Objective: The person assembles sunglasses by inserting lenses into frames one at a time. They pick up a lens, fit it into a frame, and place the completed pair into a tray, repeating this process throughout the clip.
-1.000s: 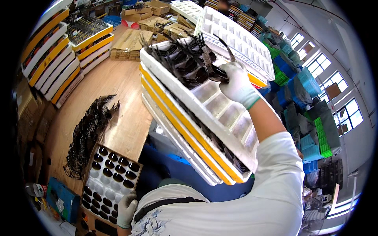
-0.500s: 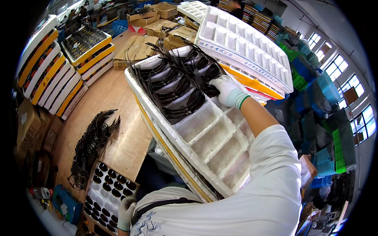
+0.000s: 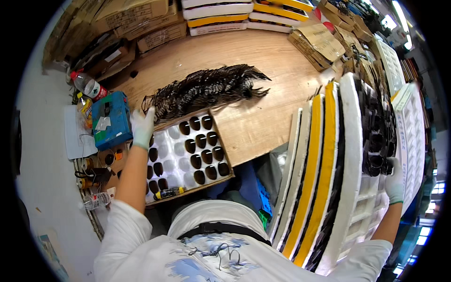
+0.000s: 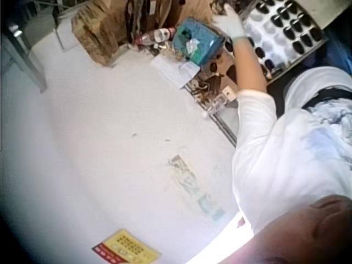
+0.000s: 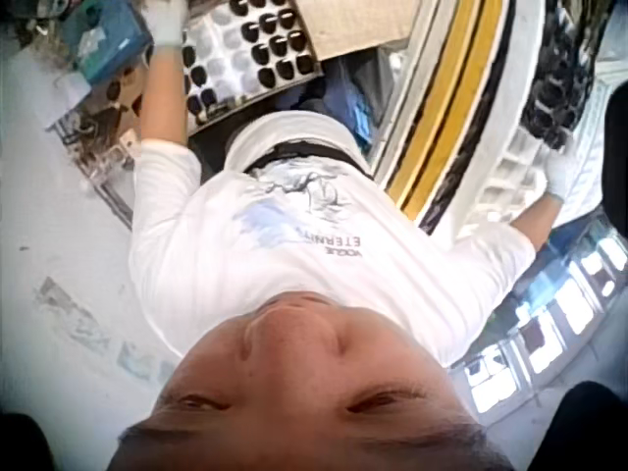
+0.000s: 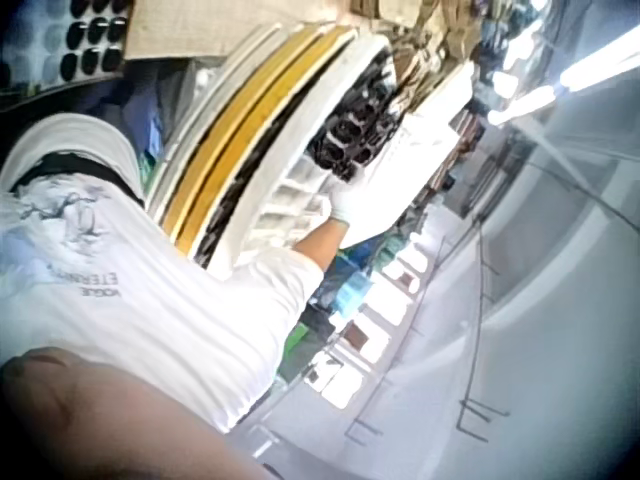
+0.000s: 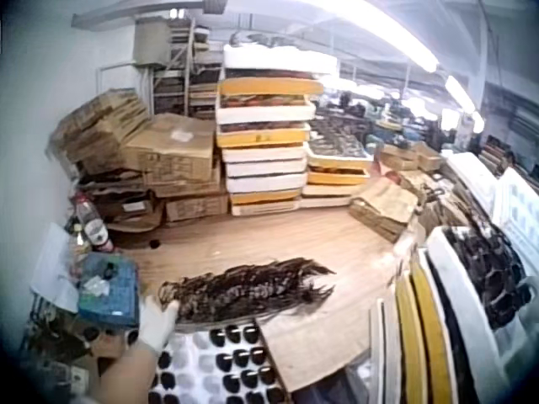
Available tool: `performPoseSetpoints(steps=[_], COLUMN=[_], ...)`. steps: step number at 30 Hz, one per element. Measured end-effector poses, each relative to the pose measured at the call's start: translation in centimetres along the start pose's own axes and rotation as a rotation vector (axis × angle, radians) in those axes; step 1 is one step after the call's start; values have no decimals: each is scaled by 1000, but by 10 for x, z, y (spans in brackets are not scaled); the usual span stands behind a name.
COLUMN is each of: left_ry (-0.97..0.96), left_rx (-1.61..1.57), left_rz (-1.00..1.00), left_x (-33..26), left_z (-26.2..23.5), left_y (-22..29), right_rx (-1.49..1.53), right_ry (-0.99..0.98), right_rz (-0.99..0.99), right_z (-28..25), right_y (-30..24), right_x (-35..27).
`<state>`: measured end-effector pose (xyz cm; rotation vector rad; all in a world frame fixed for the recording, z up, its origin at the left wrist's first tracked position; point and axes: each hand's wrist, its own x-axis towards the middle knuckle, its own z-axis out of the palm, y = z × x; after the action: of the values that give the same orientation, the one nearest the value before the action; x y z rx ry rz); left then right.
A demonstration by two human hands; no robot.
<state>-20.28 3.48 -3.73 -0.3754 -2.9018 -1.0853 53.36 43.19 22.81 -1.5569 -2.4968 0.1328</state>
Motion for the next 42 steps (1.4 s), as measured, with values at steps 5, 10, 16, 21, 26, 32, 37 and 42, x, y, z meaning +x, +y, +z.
performPoseSetpoints(steps=[5,10,16,21,26,32,37,42], left_ry=[-451,-91,-315,-654,-755,-787,-731,-739], left_rx=[-143,-771,-802,-530,-752,-927,-950,-1006], left_rz=[-258,-245,42,237,1,-79,6,3], left_x=[77,66,-59,-149,-191,-177,-171,-167], left_z=[35,-11,-151,-256,-282,-271,-271,-276], left_y=[-41,-79,-79,-122,-157,-142,-130,-127], right_rx=[-159,186,152,113,-31,455,661,596], right_ry=[235,-35,-453,-535,-592,-504,-434,-701], right_rz=[-77,-459,-1054,-572,-279,-145,-389,-651], right_z=[-54,79,323,436,441,463,428,327], right_y=[-157,-387,-585,-716,-759,-741,-703,-623], right_x=[7,-7,-82,-112,-118,-121,-159,-209])
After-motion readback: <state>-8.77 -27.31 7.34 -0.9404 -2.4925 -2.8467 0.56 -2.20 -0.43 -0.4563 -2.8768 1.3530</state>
